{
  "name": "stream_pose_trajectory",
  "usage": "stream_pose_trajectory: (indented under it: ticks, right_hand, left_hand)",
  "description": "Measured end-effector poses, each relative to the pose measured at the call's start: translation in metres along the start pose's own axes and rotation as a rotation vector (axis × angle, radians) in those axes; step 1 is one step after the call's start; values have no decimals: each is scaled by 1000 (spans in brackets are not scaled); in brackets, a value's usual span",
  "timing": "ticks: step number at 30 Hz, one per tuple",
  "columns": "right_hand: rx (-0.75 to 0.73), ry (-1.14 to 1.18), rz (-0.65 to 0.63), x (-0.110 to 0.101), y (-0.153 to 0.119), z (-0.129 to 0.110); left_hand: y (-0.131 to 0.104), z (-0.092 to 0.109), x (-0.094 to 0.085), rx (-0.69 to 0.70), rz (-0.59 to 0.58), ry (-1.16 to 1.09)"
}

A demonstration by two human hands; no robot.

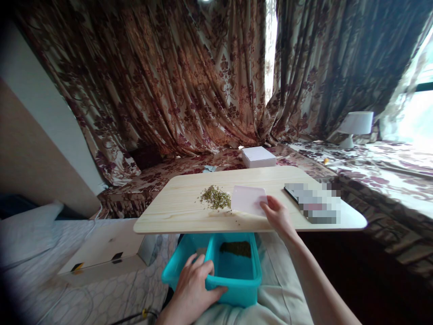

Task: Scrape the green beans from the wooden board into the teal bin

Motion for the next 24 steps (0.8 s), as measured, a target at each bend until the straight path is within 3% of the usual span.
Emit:
stream_pose_trajectory:
  ticks: [24]
  right_hand:
    - [20,-16,-53,0,-8,-5]
  left_hand:
    - [0,3,-5,10,-39,21]
Point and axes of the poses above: each hand's wrist, its own y-axis towards the middle knuckle, its own x-axis out of the palm, z = x × y, the point moved 6 cm from there along y, towards the middle knuckle, and after that the axes turned 6 degrees about y, right-handed, at the moved point
